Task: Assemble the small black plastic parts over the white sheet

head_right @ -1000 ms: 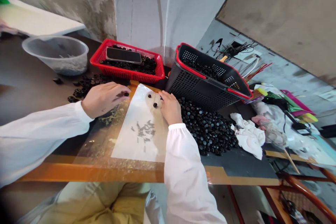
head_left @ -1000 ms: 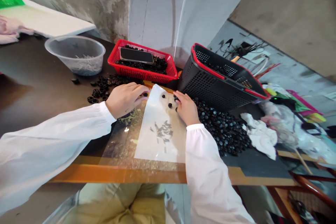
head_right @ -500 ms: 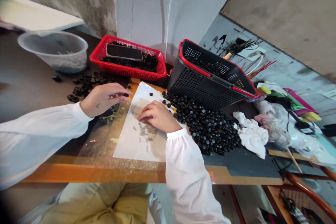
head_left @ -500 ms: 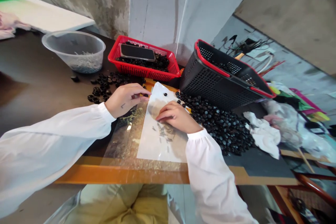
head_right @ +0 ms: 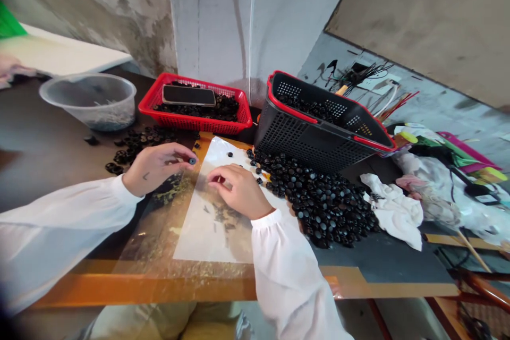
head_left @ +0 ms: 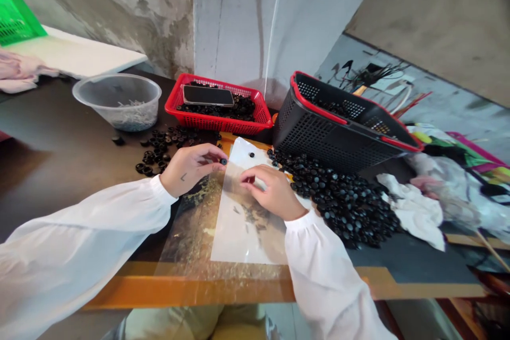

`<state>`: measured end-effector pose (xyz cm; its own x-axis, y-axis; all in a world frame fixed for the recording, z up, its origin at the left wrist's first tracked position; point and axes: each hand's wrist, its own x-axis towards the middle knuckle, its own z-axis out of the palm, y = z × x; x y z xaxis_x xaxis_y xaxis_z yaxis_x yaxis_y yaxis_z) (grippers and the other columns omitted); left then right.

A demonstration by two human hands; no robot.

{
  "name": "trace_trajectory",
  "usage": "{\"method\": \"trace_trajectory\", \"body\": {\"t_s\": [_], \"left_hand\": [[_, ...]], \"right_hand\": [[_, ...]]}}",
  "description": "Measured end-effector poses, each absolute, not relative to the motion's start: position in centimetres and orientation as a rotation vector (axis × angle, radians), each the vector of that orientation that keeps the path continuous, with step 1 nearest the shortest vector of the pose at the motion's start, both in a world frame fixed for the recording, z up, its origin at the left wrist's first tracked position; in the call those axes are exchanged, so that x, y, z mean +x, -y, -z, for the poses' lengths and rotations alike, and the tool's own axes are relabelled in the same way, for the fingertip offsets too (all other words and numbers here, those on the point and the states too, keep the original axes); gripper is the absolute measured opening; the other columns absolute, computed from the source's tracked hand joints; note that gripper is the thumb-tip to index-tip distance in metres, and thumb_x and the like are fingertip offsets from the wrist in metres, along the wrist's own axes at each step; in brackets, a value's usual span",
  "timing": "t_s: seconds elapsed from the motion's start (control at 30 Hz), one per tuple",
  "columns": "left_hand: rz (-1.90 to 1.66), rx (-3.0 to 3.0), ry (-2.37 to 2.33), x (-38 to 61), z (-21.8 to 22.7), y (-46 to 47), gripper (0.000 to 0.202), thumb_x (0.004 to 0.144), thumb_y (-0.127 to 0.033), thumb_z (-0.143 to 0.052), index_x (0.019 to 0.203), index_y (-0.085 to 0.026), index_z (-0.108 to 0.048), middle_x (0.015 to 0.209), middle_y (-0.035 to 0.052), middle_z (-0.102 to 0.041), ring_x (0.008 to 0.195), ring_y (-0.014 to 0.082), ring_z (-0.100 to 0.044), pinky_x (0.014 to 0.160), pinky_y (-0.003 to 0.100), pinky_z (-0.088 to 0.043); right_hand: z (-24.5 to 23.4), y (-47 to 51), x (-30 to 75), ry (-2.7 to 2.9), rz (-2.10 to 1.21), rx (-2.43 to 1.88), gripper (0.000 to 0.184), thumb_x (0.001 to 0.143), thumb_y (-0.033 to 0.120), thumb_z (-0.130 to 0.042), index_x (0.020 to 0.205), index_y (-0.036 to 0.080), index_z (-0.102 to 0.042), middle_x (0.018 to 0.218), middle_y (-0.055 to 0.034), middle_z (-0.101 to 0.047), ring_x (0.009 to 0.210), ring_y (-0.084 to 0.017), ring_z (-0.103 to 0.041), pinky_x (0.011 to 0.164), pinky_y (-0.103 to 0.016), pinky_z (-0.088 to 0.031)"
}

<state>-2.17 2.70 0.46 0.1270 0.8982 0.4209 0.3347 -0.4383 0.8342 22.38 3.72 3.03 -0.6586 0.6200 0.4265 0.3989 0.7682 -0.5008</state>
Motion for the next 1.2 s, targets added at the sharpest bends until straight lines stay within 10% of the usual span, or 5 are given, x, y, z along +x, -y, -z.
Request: {"method": "trace_trajectory", "body": {"t_s": [1.2], "left_hand": [[-1.340,1.575,-1.048,0.0,-0.7,-1.0,0.034,0.074,-0.051,-0.083,0.081,-0.018,-0.080,0.081,0.0080,-0.077,0.068,0.0171,-0.067,0.060,0.028,-0.055]], "right_hand": [[-2.5,-1.0,20.0,1.941,-0.562,-0.818,0.016,0.086,0.030,-0.078,0.096,0.026,-0.067,0.089,-0.0007,-0.076,0.085,-0.019,-0.074,0.084,-0.032,-0.059]]}}
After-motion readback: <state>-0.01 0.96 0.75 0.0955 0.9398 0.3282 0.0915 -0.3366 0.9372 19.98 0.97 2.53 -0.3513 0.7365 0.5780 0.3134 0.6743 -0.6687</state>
